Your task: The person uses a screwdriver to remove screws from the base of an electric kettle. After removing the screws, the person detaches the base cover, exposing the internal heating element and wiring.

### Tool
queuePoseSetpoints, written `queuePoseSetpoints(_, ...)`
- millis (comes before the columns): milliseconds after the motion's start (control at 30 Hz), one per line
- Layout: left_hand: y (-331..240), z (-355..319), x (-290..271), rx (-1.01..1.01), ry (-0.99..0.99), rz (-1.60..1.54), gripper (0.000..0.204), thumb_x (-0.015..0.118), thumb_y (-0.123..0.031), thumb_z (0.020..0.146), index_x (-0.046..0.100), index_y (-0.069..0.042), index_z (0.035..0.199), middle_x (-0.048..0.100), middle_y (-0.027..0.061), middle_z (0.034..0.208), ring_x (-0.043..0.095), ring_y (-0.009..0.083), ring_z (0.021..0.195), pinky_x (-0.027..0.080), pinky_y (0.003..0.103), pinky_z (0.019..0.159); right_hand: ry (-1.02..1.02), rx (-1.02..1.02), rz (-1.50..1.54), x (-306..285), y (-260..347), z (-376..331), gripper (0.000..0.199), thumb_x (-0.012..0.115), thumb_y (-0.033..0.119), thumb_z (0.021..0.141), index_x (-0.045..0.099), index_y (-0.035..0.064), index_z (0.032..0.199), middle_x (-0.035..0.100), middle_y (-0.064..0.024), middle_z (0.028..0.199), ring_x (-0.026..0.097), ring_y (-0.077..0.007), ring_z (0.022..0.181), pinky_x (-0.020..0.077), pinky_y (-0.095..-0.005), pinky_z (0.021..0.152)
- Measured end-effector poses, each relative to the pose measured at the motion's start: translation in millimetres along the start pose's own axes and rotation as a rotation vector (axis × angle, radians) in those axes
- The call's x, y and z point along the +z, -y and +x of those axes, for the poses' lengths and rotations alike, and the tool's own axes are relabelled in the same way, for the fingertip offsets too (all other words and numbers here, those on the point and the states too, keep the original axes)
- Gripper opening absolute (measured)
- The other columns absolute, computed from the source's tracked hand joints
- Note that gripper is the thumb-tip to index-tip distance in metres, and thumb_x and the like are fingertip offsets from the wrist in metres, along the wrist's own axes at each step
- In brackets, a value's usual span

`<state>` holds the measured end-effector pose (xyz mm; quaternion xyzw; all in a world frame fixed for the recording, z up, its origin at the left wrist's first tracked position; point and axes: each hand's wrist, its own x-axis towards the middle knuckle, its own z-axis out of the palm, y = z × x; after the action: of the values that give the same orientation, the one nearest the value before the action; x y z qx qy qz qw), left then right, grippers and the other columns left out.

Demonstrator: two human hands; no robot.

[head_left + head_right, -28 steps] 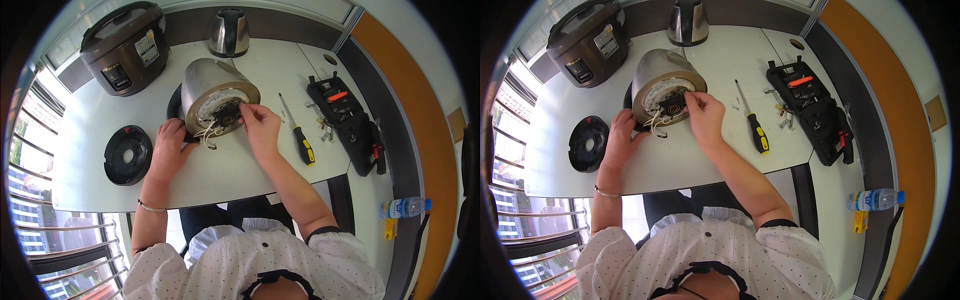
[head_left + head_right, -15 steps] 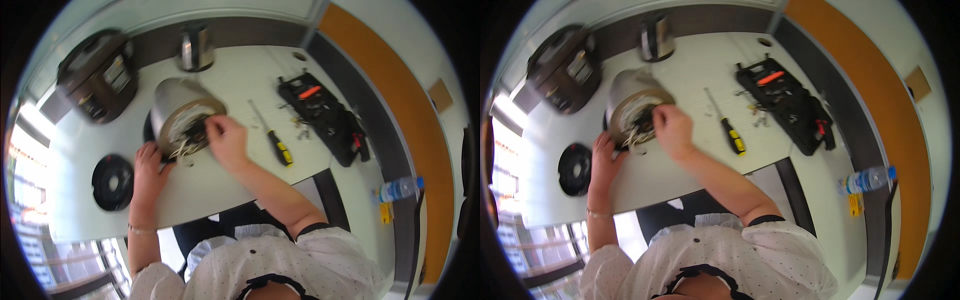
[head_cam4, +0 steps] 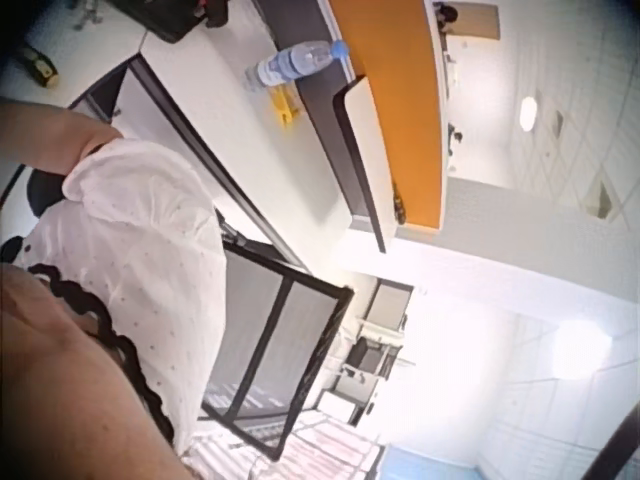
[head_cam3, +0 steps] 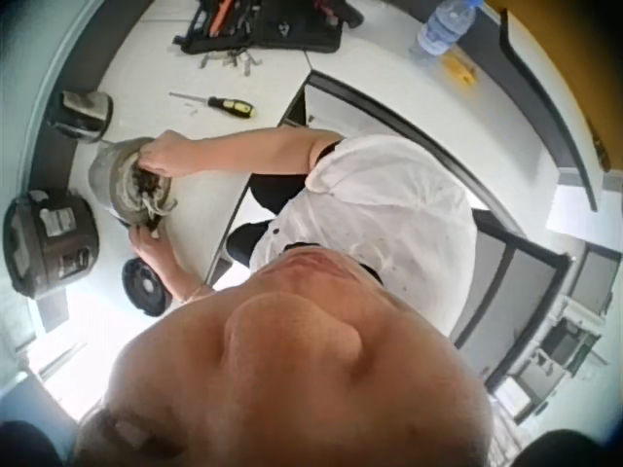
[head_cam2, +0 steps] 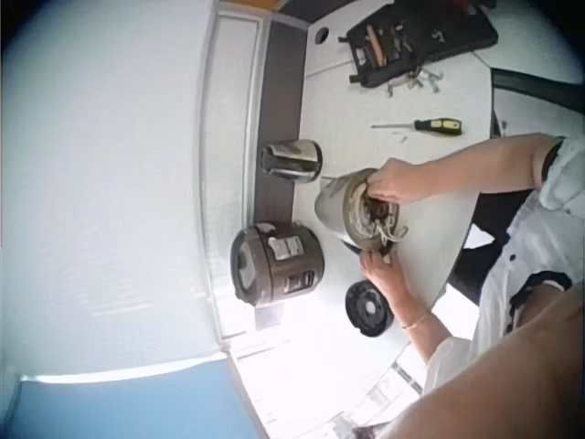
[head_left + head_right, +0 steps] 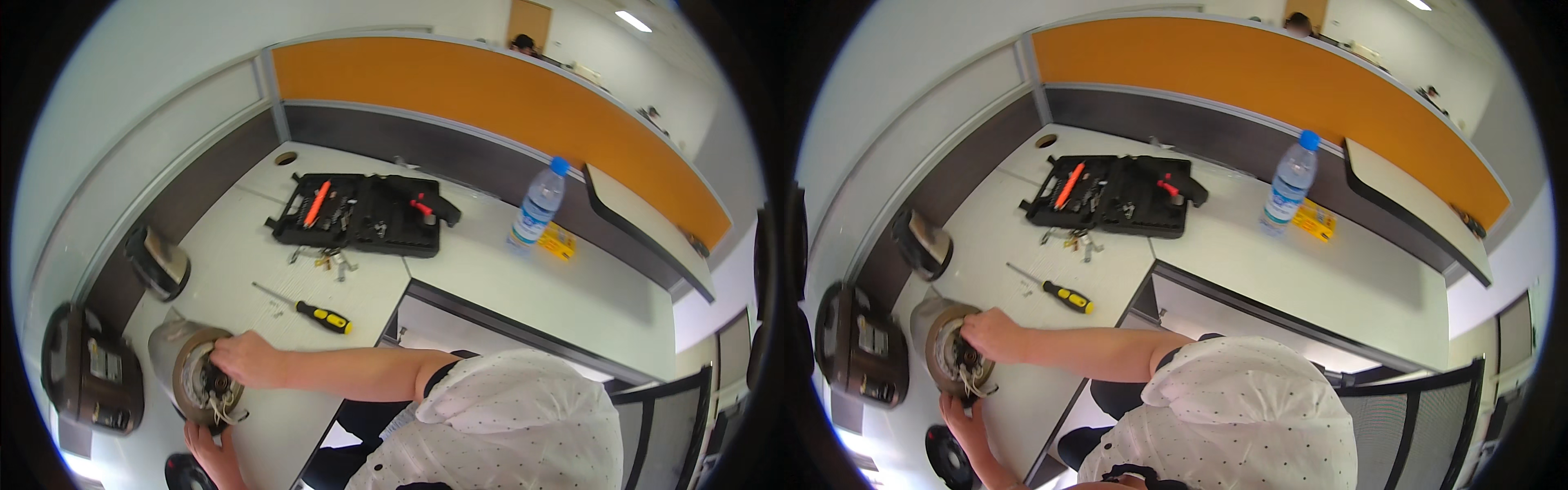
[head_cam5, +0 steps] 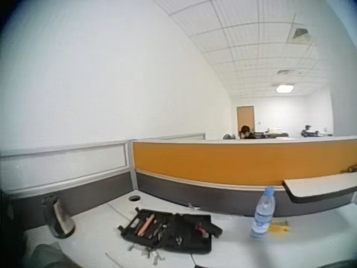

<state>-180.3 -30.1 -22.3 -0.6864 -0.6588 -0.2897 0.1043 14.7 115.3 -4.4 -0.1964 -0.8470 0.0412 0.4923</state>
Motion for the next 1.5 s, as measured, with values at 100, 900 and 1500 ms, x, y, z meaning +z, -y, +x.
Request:
queuePoseSetpoints(100, -4, 2, -8, -0.059, 0.063, -0.036, 0.039, 0.072, -0.018, 0.069, 0.054, 0.008, 0.093, 0.050, 0.0233, 0.111, 0.045, 0.0427, 0.105, 0.037, 0.050, 0.089, -0.060, 0.005, 0.018, 4, 0, -1, 0.012, 0.061, 0.013, 0.071, 0.053, 0.0060, 0.077, 0.050, -0.0069, 0.074, 0.056, -0.0236, 0.063, 0.0475, -0.0341, 0.051)
queuePoseSetpoints(900, -22, 17, -21, 0.198, 0.018, 0.040, 0.027, 0.068, -0.017, 0.078, 0.063, 0.008, 0.083, 0.058, 0.0220, 0.080, 0.054, 0.0367, 0.076, 0.047, 0.047, 0.069, -0.048, -0.021, -0.078, 5, 3, 3, 0.010, 0.057, 0.013, 0.068, 0.054, 0.0041, 0.071, 0.050, -0.0075, 0.076, 0.055, -0.0222, 0.073, 0.0491, -0.0322, 0.058)
queuePoseSetpoints(1500, -15, 13, -21, 0.186, 0.036, 0.057, 0.032, 0.066, -0.023, 0.081, 0.061, 0.008, 0.083, 0.056, 0.0235, 0.081, 0.052, 0.0382, 0.078, 0.045, 0.048, 0.071, -0.041, 0.023, 0.058, 5, 0, 3, 0.008, 0.059, 0.013, 0.073, 0.058, 0.0049, 0.073, 0.053, -0.0073, 0.076, 0.057, -0.0240, 0.067, 0.0477, -0.0344, 0.056)
